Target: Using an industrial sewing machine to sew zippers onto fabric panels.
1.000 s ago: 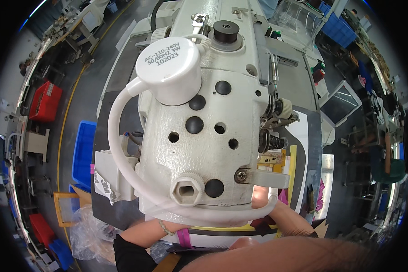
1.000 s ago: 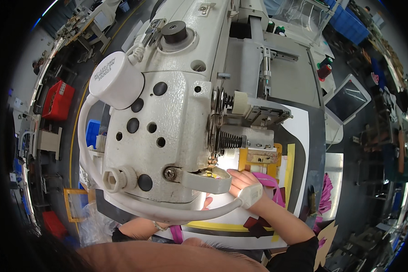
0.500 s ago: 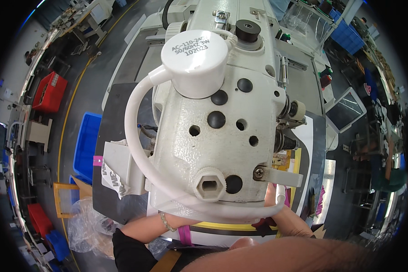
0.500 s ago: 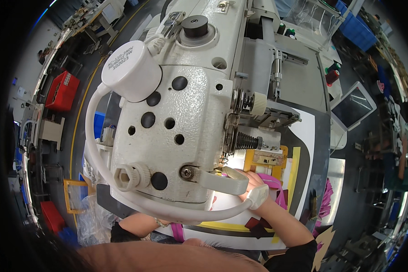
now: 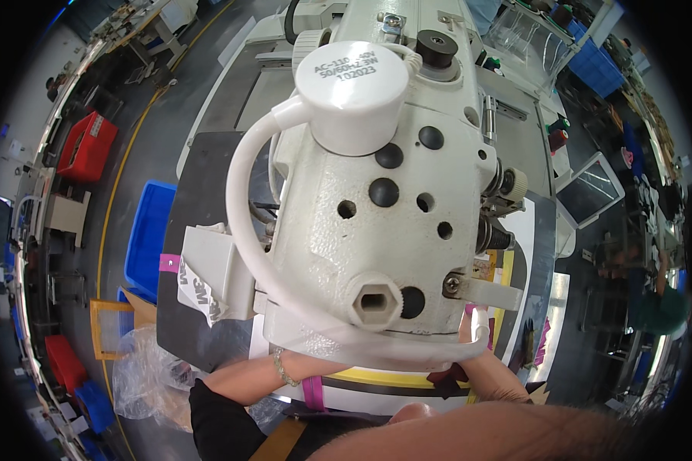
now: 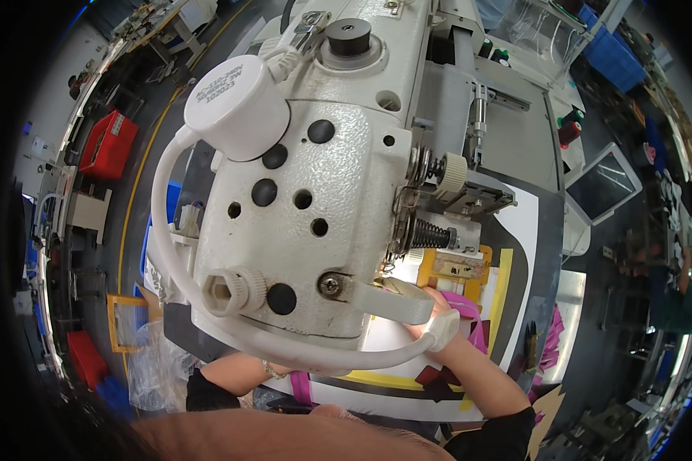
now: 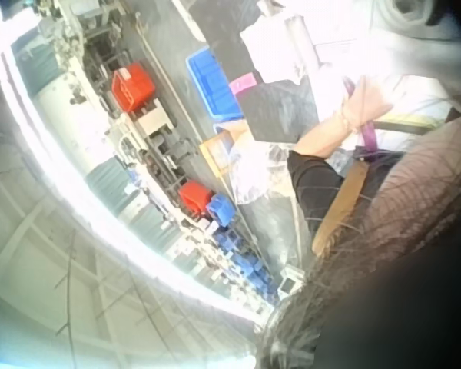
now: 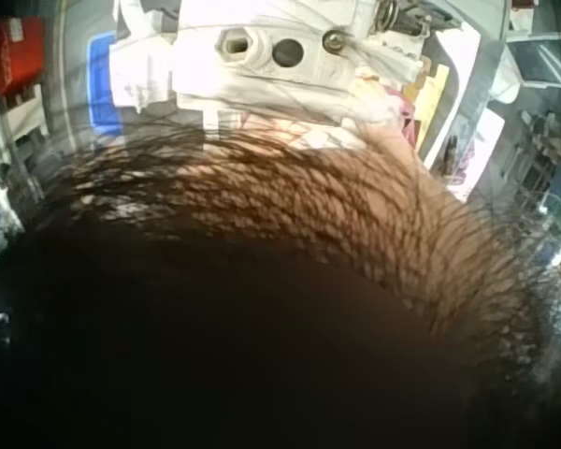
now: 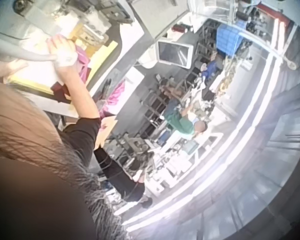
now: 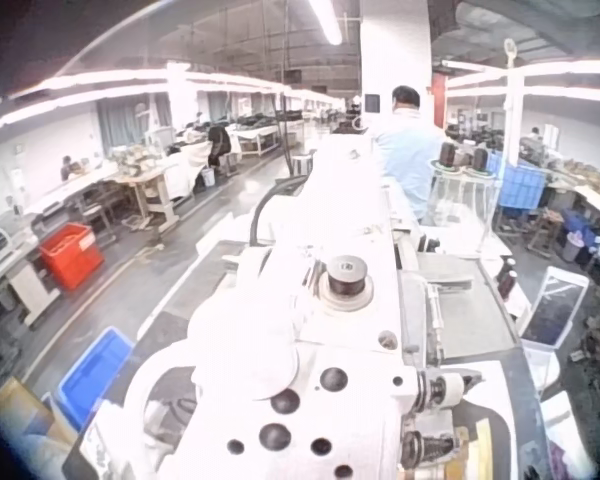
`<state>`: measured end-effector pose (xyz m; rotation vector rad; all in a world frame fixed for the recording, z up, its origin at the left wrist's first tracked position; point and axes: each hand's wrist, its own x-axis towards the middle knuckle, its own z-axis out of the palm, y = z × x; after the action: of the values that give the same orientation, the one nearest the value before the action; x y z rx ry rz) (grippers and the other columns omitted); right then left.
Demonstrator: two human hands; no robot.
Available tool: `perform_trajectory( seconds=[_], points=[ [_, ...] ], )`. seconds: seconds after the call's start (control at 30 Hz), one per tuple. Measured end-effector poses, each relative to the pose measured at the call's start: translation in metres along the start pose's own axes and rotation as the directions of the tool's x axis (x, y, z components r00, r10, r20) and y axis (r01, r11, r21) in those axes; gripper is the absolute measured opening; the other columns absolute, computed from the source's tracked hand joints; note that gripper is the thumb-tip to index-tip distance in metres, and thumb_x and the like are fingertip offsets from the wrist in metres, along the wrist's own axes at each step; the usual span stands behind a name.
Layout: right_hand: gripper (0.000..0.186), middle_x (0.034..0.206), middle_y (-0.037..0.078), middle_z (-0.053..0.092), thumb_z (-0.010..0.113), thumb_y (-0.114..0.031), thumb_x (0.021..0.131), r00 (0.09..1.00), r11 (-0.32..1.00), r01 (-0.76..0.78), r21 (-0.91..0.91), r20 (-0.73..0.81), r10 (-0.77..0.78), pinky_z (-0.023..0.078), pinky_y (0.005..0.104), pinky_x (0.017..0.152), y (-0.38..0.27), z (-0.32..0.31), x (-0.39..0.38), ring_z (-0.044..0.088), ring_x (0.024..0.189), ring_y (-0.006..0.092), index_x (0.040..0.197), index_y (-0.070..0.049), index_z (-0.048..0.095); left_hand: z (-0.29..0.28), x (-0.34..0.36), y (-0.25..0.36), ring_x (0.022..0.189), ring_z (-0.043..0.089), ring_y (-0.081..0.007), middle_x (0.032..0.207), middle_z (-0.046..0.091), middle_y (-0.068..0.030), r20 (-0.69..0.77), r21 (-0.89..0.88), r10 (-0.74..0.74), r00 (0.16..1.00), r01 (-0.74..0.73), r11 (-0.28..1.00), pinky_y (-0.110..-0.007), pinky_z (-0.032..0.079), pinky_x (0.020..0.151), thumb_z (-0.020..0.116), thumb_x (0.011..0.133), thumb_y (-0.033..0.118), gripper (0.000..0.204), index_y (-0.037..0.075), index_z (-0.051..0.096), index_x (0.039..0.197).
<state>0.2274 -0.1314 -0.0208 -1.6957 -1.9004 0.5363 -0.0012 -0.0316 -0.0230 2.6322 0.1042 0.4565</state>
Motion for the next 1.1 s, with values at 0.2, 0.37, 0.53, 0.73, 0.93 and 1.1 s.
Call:
perform_trajectory(
  seconds=[0.2,0.37,0.53,0.73,0.93,1.1],
  points=[
    [0.032,0.107,0.016,0.065,0.061,-0.004,0.075,0.985,0.988,0.151,-0.037,-0.085,-0.153,0.049,0.0405,0.085,-0.001,-0.006,0.009,0.062,0.099,0.0315,0.106,-0.002,0.067,-0.005,-0.002,-0.011,0.092,0.059,-0.0223,0.102,0.059,-0.0091,-0.004,0.211,0.149,0.989,-0.145,0.967,-0.034,0.049,0.073,0.053,0.084,0.017,0.032,0.004,0.057,0.113],
    [0.027,0.102,0.015,0.066,0.063,-0.003,0.068,0.995,0.996,-0.008,0.086,-0.095,0.016,0.051,0.0410,0.082,-0.003,0.000,-0.005,0.064,0.091,0.0314,0.094,-0.001,0.070,0.006,-0.004,-0.009,0.083,0.067,-0.0163,0.100,0.066,-0.0053,0.125,-0.125,-0.015,0.992,0.031,0.992,-0.026,0.056,0.065,0.058,0.084,0.010,0.031,0.003,0.061,0.113],
    [0.040,0.122,0.012,0.056,0.058,-0.023,0.087,1.000,0.992,-0.009,-0.126,-0.010,0.007,0.037,0.0439,0.102,0.000,0.001,-0.013,0.051,0.117,0.0292,0.125,-0.009,0.055,-0.005,0.003,-0.009,0.069,0.064,-0.0136,0.087,0.064,-0.0029,-0.097,0.159,0.100,0.990,-0.084,0.984,-0.026,0.053,0.053,0.063,0.077,0.009,0.024,0.002,0.064,0.099],
    [0.040,0.120,0.014,0.058,0.061,-0.019,0.085,0.984,0.979,0.159,-0.130,-0.058,-0.168,0.039,0.0459,0.099,0.014,0.008,-0.014,0.053,0.113,0.0357,0.124,-0.011,0.056,-0.002,0.003,-0.006,0.092,0.061,-0.0167,0.099,0.063,-0.0057,-0.058,0.185,0.098,0.994,-0.086,0.979,-0.027,0.051,0.072,0.062,0.075,0.010,0.025,0.000,0.064,0.098],
    [0.027,0.097,0.013,0.064,0.061,-0.005,0.059,0.948,0.912,0.215,-0.351,-0.150,-0.281,0.049,0.0425,0.079,-0.015,-0.008,0.007,0.061,0.088,0.0305,0.085,0.001,0.064,-0.018,0.015,0.007,0.103,0.058,-0.0214,0.105,0.062,-0.0099,-0.077,0.209,0.050,0.996,-0.033,0.977,-0.030,0.044,0.085,0.059,0.076,0.014,0.024,0.001,0.063,0.097],
    [0.032,0.104,0.010,0.064,0.064,-0.005,0.070,0.947,0.904,0.295,-0.310,-0.032,-0.320,0.049,0.0393,0.085,-0.015,0.003,0.005,0.061,0.095,0.0268,0.101,-0.002,0.067,-0.014,0.011,0.007,0.104,0.058,-0.0192,0.105,0.062,-0.0088,-0.079,0.257,0.053,0.995,-0.031,0.966,-0.030,0.044,0.085,0.059,0.077,0.015,0.022,0.003,0.063,0.094]
  ],
)
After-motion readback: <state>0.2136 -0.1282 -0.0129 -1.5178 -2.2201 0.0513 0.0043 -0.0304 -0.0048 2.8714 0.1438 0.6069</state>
